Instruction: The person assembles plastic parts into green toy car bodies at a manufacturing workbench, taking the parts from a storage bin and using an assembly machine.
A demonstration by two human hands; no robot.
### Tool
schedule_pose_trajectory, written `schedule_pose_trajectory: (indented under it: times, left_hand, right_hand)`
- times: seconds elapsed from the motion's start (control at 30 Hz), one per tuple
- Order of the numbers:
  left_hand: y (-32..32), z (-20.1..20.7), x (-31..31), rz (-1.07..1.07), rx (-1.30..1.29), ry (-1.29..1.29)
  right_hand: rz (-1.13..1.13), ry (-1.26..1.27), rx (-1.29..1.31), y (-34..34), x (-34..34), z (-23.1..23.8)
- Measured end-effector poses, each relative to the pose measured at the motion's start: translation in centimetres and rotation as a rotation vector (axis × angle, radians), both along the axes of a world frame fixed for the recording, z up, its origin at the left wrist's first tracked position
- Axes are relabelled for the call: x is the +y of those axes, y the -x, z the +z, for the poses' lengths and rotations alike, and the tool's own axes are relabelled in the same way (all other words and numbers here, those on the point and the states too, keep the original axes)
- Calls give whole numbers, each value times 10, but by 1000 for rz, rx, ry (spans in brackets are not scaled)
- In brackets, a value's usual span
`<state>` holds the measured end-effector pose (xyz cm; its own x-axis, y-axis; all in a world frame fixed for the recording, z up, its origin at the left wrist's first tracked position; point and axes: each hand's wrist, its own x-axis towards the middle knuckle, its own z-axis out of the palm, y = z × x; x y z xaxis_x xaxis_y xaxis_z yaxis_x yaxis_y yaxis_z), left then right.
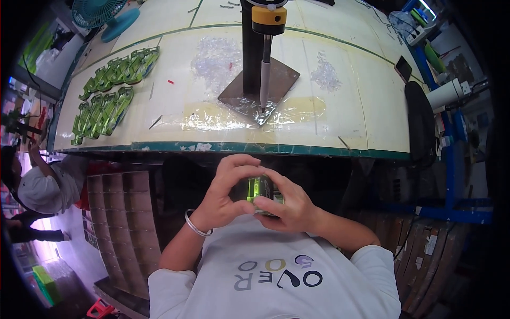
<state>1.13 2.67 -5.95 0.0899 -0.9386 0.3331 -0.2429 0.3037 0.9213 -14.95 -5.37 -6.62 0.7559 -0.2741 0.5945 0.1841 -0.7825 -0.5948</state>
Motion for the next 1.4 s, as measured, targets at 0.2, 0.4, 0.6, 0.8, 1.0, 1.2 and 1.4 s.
schedule_pose_trajectory:
  times: [0.2,0.4,0.6,0.8,1.0,1.2,1.4]
  left_hand:
    - [10,-17,-6,-22,98,74]
    - [27,-32,3,51,383,-54]
    - [36,-21,5,-55,827,-268]
    - [48,-27,12,84,806,-229]
    - [49,-36,37,122,629,-314]
    - [54,-39,42,76,632,-360]
    - [40,-22,34,-65,423,-144]
  right_hand:
    - [11,-54,-62,5,2,-6]
    - [41,-199,-28,11,8,-15]
    - [159,-1488,-141,23,29,-10]
    - [99,-1593,-173,18,46,3]
    - [61,-1623,-23,28,53,-15]
    - [66,-1627,-26,40,59,-23]
    - [-43,-1031,30,47,41,-27]
